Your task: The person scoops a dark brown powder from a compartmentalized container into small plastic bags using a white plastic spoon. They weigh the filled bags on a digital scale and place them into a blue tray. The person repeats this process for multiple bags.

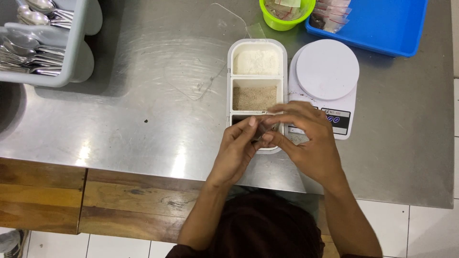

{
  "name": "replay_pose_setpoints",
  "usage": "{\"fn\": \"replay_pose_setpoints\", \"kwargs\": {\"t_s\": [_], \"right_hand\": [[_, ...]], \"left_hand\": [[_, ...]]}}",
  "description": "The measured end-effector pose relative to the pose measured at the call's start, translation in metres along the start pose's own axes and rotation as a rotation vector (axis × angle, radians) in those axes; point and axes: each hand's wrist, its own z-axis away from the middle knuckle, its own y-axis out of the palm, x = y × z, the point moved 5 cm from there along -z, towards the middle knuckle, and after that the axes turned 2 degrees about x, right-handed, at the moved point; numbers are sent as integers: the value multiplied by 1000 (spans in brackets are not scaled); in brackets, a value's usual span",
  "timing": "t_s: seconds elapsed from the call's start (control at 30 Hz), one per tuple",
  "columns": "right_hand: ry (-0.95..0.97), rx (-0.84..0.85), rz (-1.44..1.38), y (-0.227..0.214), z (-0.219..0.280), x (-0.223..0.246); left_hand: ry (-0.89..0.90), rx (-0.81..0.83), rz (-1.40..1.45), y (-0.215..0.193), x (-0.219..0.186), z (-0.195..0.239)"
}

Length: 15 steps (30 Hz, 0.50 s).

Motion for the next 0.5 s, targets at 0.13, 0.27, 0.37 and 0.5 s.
{"fn": "replay_pose_setpoints", "kwargs": {"t_s": [0.13,0.27,0.37,0.5], "right_hand": [[14,-25,113,-2,5,2],[11,-66,160,-13,13,3],[35,-119,191,-32,22,2],[150,-236,372,-69,45,4]], "left_hand": [[44,19,-120,9,-2,6],[141,44,-448,14,-9,13],[176,63,-530,23,-9,16],[118,96,-632,41,2,22]]}}
